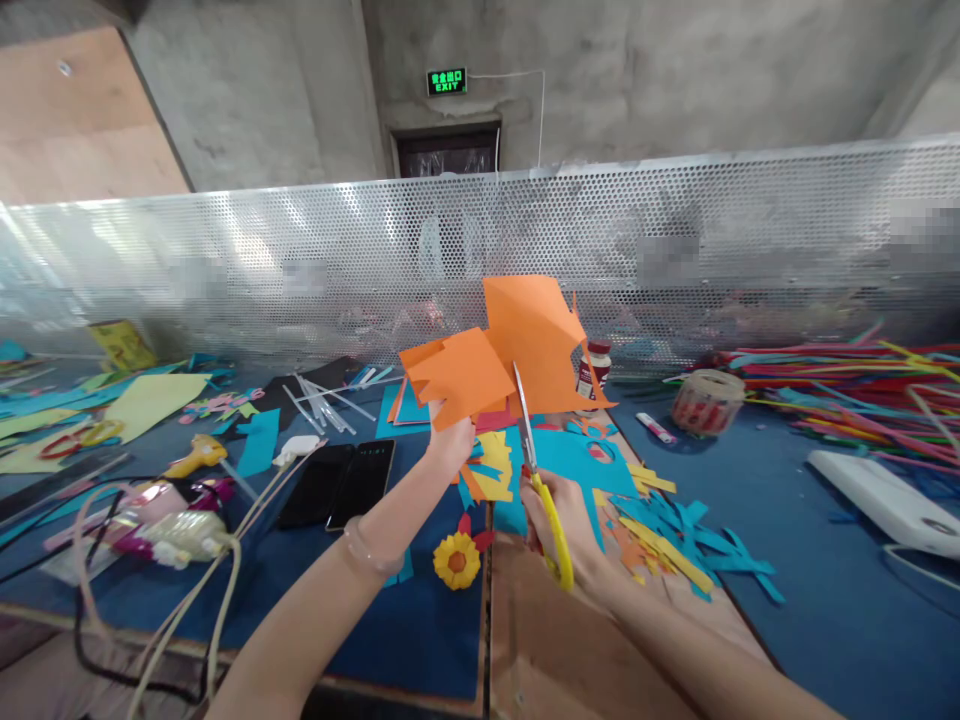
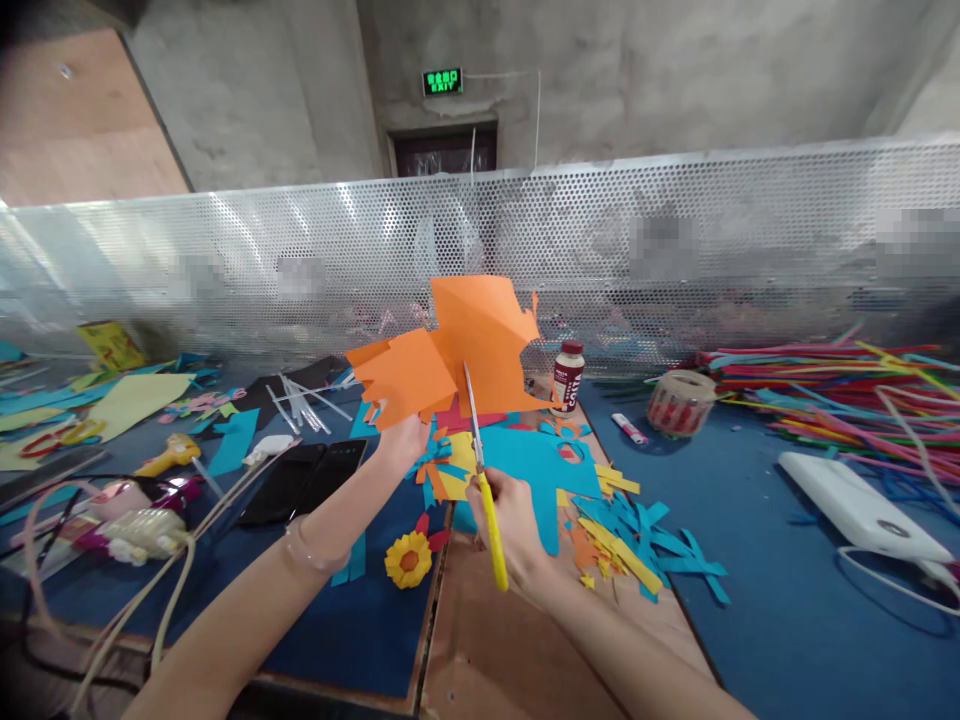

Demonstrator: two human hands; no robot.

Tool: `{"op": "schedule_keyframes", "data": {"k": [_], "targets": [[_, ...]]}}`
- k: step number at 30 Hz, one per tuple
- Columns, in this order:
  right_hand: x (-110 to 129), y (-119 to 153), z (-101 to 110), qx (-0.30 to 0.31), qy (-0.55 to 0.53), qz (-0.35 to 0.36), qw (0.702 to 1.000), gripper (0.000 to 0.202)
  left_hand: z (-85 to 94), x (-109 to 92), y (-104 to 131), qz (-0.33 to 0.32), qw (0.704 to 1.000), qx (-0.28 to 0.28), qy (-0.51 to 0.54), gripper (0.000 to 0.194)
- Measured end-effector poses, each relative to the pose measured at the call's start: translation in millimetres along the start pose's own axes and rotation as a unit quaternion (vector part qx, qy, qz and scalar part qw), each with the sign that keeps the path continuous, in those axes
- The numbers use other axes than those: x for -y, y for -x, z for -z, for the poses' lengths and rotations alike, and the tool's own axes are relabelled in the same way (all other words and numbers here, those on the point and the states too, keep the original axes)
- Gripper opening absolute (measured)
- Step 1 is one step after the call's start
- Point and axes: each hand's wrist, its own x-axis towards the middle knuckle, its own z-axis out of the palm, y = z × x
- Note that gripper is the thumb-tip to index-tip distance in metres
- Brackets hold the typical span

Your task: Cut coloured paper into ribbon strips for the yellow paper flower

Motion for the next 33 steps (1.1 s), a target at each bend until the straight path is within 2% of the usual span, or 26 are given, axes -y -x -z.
{"op": "schedule_keyframes", "data": {"k": [8, 19, 27, 33], "targets": [[-5, -2, 0, -0.014, 0.009, 0.006, 1.000, 0.023, -1.0, 2, -1, -0.022, 0.999, 0.014, 0.031, 0.013], [-11, -7, -1, -0.021, 0.023, -0.010, 0.999, 0.025, -10.6, -3, 5, -0.056, 0.997, 0.034, 0.031, 0.023], [-16, -4, -6, 0.027, -0.037, -0.039, 0.998, 0.029, -12.8, -9, 2, -0.073, 0.997, 0.003, 0.017, 0.026], [-12, -2, -8, 0.056, 0.039, -0.021, 0.997, 0.025, -13.1, -13, 1, -0.087, 0.996, 0.007, 0.004, 0.021]]}}
